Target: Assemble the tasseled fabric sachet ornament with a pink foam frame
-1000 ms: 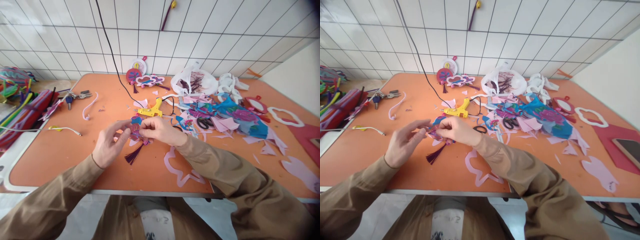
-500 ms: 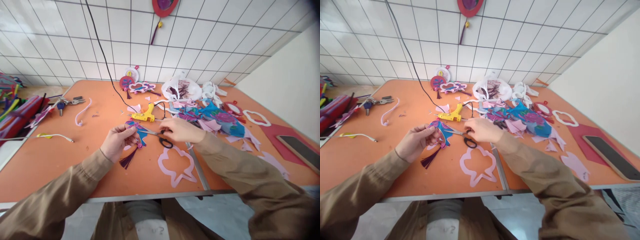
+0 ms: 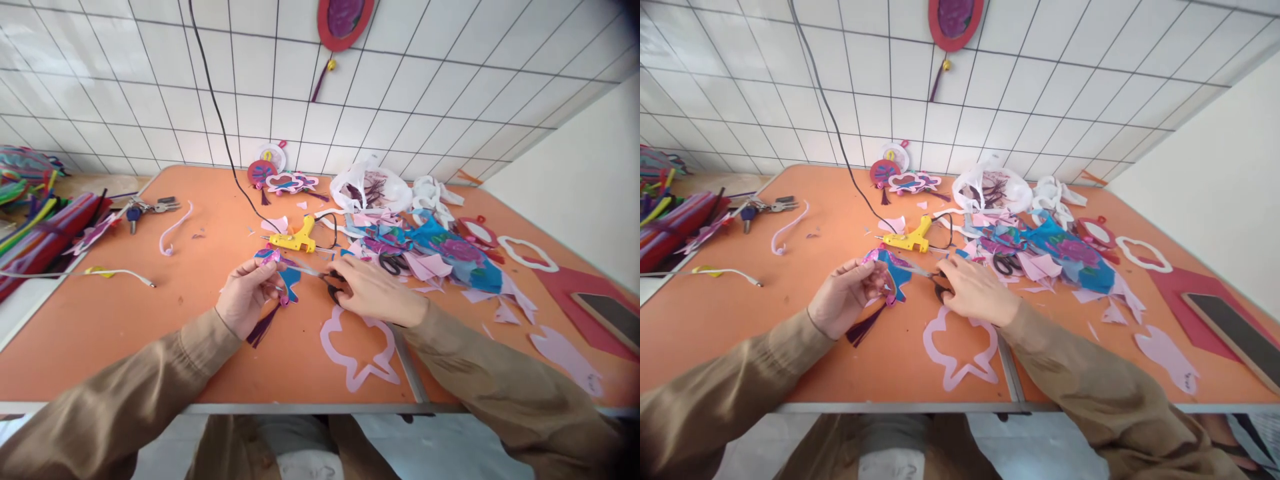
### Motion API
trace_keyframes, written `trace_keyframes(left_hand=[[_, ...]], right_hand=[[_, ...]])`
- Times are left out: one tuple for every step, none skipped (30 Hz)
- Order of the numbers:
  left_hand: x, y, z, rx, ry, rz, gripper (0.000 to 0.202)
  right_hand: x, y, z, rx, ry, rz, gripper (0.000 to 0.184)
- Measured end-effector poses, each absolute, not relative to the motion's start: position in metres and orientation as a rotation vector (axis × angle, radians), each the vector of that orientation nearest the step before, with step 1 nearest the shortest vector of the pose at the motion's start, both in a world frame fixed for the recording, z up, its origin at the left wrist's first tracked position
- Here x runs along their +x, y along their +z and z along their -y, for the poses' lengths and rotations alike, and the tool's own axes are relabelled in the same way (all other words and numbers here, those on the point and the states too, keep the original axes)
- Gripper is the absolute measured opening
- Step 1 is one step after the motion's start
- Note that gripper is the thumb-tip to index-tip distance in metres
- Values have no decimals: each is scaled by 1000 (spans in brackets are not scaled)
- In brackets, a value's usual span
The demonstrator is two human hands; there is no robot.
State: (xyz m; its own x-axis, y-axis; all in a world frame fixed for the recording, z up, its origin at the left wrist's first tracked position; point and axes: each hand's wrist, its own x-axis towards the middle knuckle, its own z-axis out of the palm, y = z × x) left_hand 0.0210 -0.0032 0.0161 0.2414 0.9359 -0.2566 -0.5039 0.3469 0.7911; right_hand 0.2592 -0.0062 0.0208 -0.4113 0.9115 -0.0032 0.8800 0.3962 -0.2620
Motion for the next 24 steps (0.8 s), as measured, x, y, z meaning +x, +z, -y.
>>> trace_keyframes(left_hand=[[21, 17, 3, 627, 1095, -815, 22], [22, 17, 4, 616, 1104, -812, 23], [22, 17, 4, 608, 1111, -811, 25], [23, 18, 4, 602, 1119, -811, 26], [23, 18, 5, 598, 1128, -811, 26], [24, 18, 6, 599, 1135, -811, 26], [24, 19, 6, 605, 1142, -809, 26], [25, 19, 7, 616, 1147, -806, 26], [25, 19, 7, 630, 1149, -803, 25], [26, 19, 8, 642, 1150, -802, 24], [27, 19, 9, 652, 1151, -803, 24], [28, 19, 9, 658, 1153, -805, 24], [29, 19, 10, 661, 1159, -806, 24], [30, 19, 11, 664, 1163, -807, 25], [31, 19, 11, 665, 1165, -808, 25], [32, 19, 12, 666, 1162, -810, 25], [32, 19, 13, 666, 1154, -812, 25], [33, 19, 14, 663, 1143, -816, 26], [34, 19, 14, 658, 1128, -818, 27], [34, 19, 15, 653, 1112, -819, 27], [34, 19, 16, 646, 1099, -816, 28], [35, 19, 17, 640, 1090, -812, 29], [35, 19, 17, 636, 1081, -806, 29], [35, 19, 18, 633, 1076, -800, 30]], right_hand=[[261, 22, 6, -1612, 401, 2423, 39], [264, 23, 6, -1592, 510, 2318, 40], [267, 24, 6, -1556, 663, 2199, 42], [270, 25, 5, -1492, 850, 2073, 45], [272, 25, 5, -1410, 1048, 1949, 47], [273, 25, 5, -1315, 1231, 1839, 51], [273, 25, 5, -1217, 1376, 1750, 56], [271, 24, 5, -1128, 1477, 1686, 60], [269, 22, 6, -1058, 1538, 1650, 65], [265, 20, 7, -1006, 1564, 1641, 68], [260, 18, 8, -974, 1580, 1655, 71], [255, 16, 10, -950, 1583, 1682, 72], [250, 14, 11, -931, 1574, 1715, 73], [244, 12, 13, -919, 1560, 1745, 72], [240, 11, 14, -911, 1541, 1772, 70], [236, 10, 16, -903, 1526, 1797, 69], [232, 10, 18, -899, 1517, 1814, 68], [229, 10, 19, -900, 1517, 1820, 67], [227, 10, 21, -903, 1525, 1816, 67], [225, 9, 22, -906, 1535, 1800, 67], [224, 9, 23, -908, 1551, 1778, 67], [223, 8, 24, -907, 1567, 1758, 66], [222, 7, 24, -903, 1579, 1741, 65], [222, 6, 25, -895, 1586, 1730, 64]])
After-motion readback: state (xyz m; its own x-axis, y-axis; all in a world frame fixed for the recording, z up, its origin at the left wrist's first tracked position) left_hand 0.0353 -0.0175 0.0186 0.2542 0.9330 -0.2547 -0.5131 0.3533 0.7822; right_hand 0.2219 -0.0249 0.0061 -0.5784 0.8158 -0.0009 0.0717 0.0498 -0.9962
